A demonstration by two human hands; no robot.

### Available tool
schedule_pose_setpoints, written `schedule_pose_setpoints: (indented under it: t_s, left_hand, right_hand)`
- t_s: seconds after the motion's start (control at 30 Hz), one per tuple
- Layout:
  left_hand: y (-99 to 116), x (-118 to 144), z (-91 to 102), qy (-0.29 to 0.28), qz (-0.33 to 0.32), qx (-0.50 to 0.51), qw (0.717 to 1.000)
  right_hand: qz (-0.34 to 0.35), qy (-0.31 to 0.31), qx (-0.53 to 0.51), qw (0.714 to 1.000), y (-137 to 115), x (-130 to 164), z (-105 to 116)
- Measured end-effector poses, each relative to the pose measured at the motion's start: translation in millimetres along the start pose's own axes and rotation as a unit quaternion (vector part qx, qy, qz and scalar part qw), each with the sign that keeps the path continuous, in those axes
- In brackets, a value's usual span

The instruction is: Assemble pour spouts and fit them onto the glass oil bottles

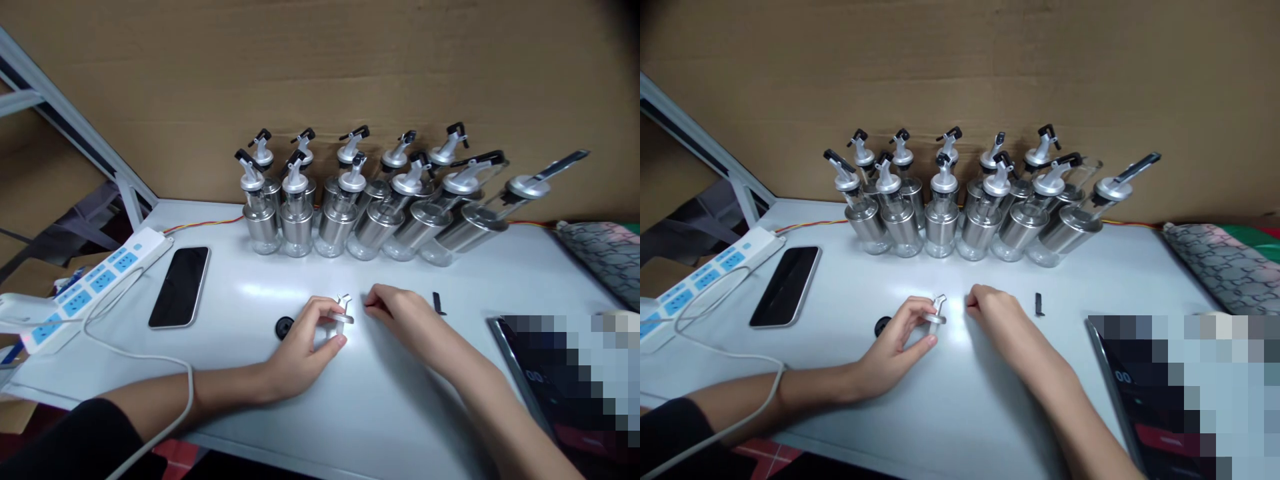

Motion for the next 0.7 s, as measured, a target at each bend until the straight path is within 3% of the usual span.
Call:
schedule_pose_setpoints:
  t_s: [0.13, 0.27, 0.37, 0.47, 0.7]
  left_hand:
    - [0, 1, 0.0, 0.004, 0.001, 0.016, 1.0]
    - [1, 0, -0.8, 0.002, 0.011, 0.032, 0.999]
    - [2, -1, -2.9, -0.006, 0.018, 0.042, 0.999]
    - [3, -2, -2.9, -0.003, 0.021, 0.047, 0.999]
    - [7, -2, -3.7, -0.018, 0.006, 0.04, 0.999]
  right_hand:
    - [0.01, 0.037, 0.038, 0.999, -19, -3, -6]
    - [-0.032, 0.097, -0.097, 0.99, -13, 0, 2]
    - [-0.053, 0.134, -0.246, 0.958, -3, 7, 9]
    - [-0.07, 0.172, -0.326, 0.927, 3, 14, 14]
    - [-0.082, 0.167, -0.483, 0.856, -2, 16, 7]
Point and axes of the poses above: each hand's wrist, its own x-axis away from the middle knuckle, its own z-axis out of the back of the hand, y = z × x, the point moved 10 cm from there along -x, towards the middle knuckle, and after that the axes turned 1 degree about -z, right-handed, at the moved point
